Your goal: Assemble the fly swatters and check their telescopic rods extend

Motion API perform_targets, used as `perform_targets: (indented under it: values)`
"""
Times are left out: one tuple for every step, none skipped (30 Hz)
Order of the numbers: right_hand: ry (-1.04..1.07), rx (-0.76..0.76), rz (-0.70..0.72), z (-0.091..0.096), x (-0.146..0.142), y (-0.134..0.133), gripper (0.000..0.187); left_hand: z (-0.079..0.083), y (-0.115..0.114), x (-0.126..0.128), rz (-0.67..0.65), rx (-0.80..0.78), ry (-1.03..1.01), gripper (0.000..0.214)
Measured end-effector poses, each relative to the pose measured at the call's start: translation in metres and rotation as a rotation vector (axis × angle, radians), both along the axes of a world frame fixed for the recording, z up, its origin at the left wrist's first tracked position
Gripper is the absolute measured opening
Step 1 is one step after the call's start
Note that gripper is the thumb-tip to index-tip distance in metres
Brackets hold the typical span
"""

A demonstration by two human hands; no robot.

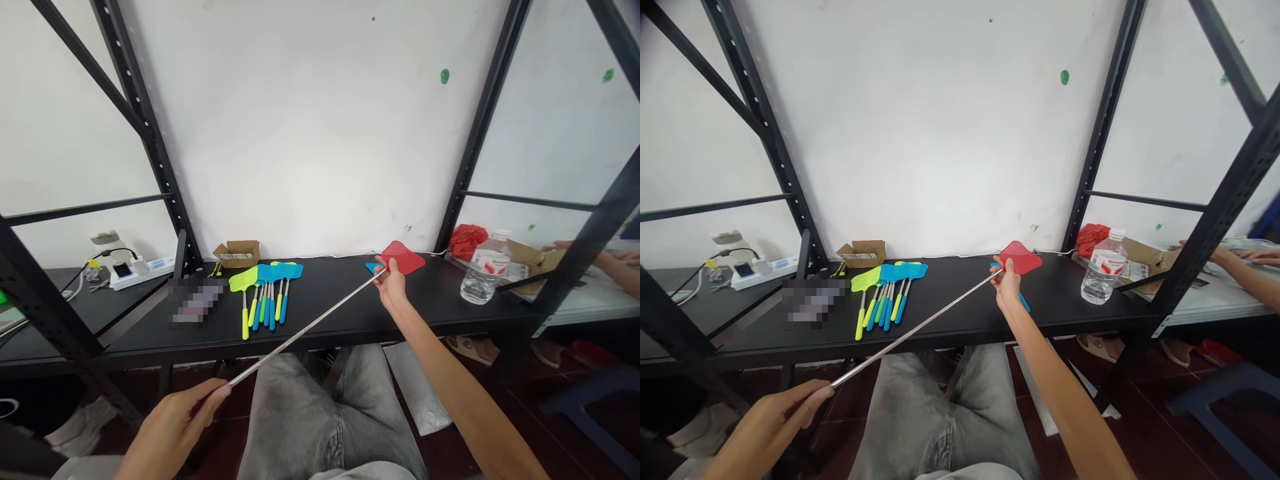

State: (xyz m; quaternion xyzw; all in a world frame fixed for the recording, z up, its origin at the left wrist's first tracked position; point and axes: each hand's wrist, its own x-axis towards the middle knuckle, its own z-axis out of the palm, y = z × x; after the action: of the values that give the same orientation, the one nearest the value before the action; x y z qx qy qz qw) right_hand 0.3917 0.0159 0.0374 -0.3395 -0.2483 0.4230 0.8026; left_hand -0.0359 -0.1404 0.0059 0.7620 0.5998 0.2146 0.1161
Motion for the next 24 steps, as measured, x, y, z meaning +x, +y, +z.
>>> perform_targets:
  values:
    - [-0.023,-0.001,0.019,-0.002,-0.013,-0.002,0.036,0.000,-0.001,0.010,-0.033,-0.047,-0.014,0.048]
    - [-0.051,-0.004,0.050,-0.005,-0.026,-0.004,0.037,-0.002,-0.002,0.018,-0.047,-0.071,-0.032,0.049]
    - [-0.075,-0.008,0.076,-0.008,-0.039,-0.006,0.039,-0.003,-0.003,0.025,-0.043,-0.073,-0.052,0.049]
    - [-0.074,0.002,0.100,-0.011,-0.050,-0.008,0.040,-0.005,-0.004,0.031,-0.030,-0.074,-0.071,0.049]
    - [-0.079,0.003,0.122,-0.013,-0.060,-0.009,0.041,-0.008,-0.004,0.036,-0.018,-0.078,-0.091,0.049]
    - [-0.080,0.003,0.136,-0.015,-0.067,-0.010,0.042,-0.010,-0.005,0.039,-0.007,-0.085,-0.112,0.049]
    - [-0.079,0.002,0.150,-0.016,-0.071,-0.011,0.042,-0.012,-0.005,0.042,0.001,-0.096,-0.134,0.048]
    - [-0.079,-0.001,0.158,-0.016,-0.073,-0.011,0.041,-0.014,-0.005,0.044,-0.001,-0.108,-0.159,0.048]
    - [-0.076,-0.001,0.164,-0.015,-0.072,-0.010,0.041,-0.015,-0.006,0.047,-0.011,-0.116,-0.187,0.048]
    - [-0.068,0.003,0.170,-0.013,-0.068,-0.009,0.041,-0.016,-0.006,0.049,-0.031,-0.124,-0.220,0.048]
    - [-0.059,0.007,0.172,-0.010,-0.064,-0.008,0.041,-0.017,-0.007,0.053,-0.064,-0.137,-0.257,0.046]
    - [-0.049,0.010,0.170,-0.006,-0.058,-0.007,0.041,-0.019,-0.008,0.056,-0.104,-0.155,-0.300,0.045]
    - [-0.038,0.013,0.164,-0.001,-0.051,-0.005,0.041,-0.020,-0.009,0.061,-0.148,-0.177,-0.346,0.043]
    - [-0.025,0.014,0.156,0.005,-0.044,-0.004,0.041,-0.023,-0.010,0.065,-0.190,-0.203,-0.392,0.042]
    - [-0.012,0.015,0.147,0.011,-0.037,-0.004,0.041,-0.027,-0.011,0.070,-0.225,-0.236,-0.434,0.042]
    - [-0.001,0.020,0.136,0.018,-0.030,-0.003,0.041,-0.031,-0.013,0.074,-0.246,-0.273,-0.471,0.043]
    - [0.003,0.030,0.123,0.024,-0.024,-0.003,0.041,-0.037,-0.015,0.079,-0.254,-0.312,-0.503,0.046]
    - [-0.001,0.045,0.111,0.031,-0.019,-0.003,0.042,-0.042,-0.017,0.083,-0.254,-0.356,-0.531,0.048]
    - [-0.014,0.062,0.098,0.037,-0.014,-0.004,0.042,-0.049,-0.020,0.088,-0.247,-0.397,-0.556,0.052]
    - [-0.036,0.077,0.088,0.043,-0.012,-0.005,0.043,-0.055,-0.023,0.093,-0.237,-0.430,-0.580,0.055]
    - [-0.062,0.089,0.084,0.048,-0.011,-0.006,0.044,-0.061,-0.026,0.097,-0.234,-0.455,-0.599,0.058]
    - [-0.090,0.096,0.088,0.051,-0.012,-0.007,0.045,-0.066,-0.030,0.102,-0.240,-0.474,-0.612,0.059]
    - [-0.118,0.097,0.097,0.053,-0.015,-0.009,0.046,-0.071,-0.034,0.106,-0.256,-0.489,-0.617,0.060]
    - [-0.144,0.097,0.109,0.054,-0.019,-0.010,0.047,-0.075,-0.038,0.110,-0.276,-0.506,-0.615,0.060]
